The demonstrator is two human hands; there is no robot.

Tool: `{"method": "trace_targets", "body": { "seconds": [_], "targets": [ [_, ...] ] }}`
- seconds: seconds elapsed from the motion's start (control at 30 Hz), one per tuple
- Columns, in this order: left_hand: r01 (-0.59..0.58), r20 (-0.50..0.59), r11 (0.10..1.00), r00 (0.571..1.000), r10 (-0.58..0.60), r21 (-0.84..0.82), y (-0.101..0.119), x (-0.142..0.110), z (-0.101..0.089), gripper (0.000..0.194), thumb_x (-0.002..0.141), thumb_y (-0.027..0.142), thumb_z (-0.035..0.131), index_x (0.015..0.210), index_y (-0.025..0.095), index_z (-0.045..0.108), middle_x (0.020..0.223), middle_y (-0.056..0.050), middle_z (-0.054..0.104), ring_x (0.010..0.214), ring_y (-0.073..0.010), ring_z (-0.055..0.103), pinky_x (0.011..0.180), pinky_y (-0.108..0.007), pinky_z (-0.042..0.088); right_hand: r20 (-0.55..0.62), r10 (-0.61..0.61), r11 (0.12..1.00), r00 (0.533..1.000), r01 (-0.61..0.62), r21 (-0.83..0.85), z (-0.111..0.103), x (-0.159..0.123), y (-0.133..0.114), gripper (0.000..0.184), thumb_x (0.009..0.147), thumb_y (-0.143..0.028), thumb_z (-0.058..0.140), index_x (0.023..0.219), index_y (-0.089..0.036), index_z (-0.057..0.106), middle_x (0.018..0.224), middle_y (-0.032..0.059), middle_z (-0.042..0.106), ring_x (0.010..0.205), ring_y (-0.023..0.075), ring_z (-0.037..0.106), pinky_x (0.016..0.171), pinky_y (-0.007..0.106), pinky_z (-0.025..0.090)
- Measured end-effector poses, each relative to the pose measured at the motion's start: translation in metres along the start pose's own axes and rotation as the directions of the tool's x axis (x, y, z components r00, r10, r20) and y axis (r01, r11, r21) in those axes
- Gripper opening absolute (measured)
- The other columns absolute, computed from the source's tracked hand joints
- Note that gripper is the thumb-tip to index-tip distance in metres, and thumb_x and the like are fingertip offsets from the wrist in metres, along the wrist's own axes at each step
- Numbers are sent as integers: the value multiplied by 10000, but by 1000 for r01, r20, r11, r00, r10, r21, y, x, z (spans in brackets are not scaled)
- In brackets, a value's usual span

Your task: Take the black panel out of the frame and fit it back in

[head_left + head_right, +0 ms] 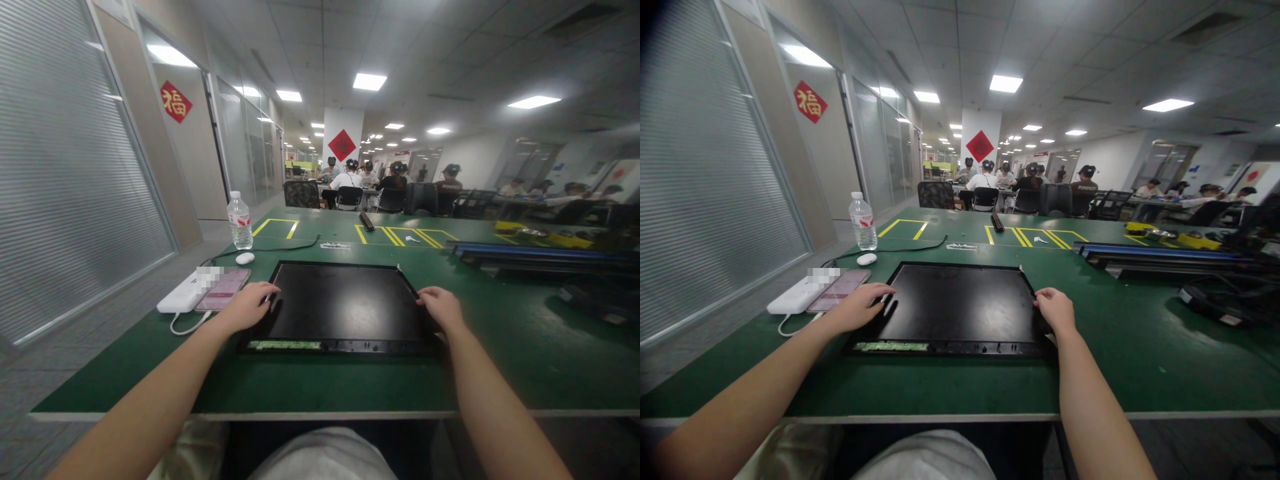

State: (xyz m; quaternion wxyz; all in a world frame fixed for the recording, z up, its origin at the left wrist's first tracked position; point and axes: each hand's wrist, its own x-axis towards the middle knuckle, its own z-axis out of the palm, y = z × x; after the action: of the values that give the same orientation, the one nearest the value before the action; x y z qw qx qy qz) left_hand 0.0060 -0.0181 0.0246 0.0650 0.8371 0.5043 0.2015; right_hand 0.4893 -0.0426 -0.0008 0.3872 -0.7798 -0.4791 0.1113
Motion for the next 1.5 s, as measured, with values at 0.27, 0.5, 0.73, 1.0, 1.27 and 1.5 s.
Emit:
{"method": "trace_targets", "body": {
  "seconds": [0.27,0.5,0.73,1.0,1.27,1.5],
  "targets": [
    [72,45,993,996,-76,93,3,-2,6,575,718,122,463,1247,182,682,1324,-129,667,1231,-307,602,1078,-449,438,16,-1,1000,1000,2,-10,-1,-1,-2,240,735,-272,545,873,-232,736,748,28,753,826,222,683,678,300,443],
    [67,14,993,998,-68,94,-2,0,11,625,728,73,444,1300,207,656,1328,-91,675,1243,-289,604,1067,-416,453,23,21,1000,1000,-21,-21,-2,-2,-5,239,749,-254,546,888,-224,737,756,23,757,840,214,685,678,285,432],
    [82,20,990,996,-84,112,5,2,9,619,698,-28,426,1220,184,682,1267,-92,697,1203,-259,611,1054,-371,436,-8,0,999,1000,0,-32,0,-1,-3,248,735,-250,558,886,-211,751,735,34,752,798,213,679,647,281,434],
    [81,6,995,997,-81,60,7,3,6,537,663,-36,429,1066,205,689,1119,-75,729,1096,-281,639,972,-390,466,-14,1,999,1000,-1,-42,-1,0,-1,245,733,-246,553,874,-216,752,732,34,748,819,220,681,666,295,438],
    [103,-7,995,995,-103,8,-2,3,11,531,688,5,445,1124,166,701,1222,-112,688,1186,-283,606,1070,-399,426,2,53,998,999,-53,-27,-2,0,-3,249,729,-254,556,878,-218,752,743,30,752,823,224,677,679,306,439],
    [156,-37,987,987,-155,28,-6,4,14,606,708,8,448,1265,134,651,1319,-142,648,1257,-274,577,1109,-400,400,-12,17,1000,1000,-18,-10,-1,1,1,236,729,-261,558,860,-213,747,709,29,743,817,226,680,693,311,445]
  ]
}}
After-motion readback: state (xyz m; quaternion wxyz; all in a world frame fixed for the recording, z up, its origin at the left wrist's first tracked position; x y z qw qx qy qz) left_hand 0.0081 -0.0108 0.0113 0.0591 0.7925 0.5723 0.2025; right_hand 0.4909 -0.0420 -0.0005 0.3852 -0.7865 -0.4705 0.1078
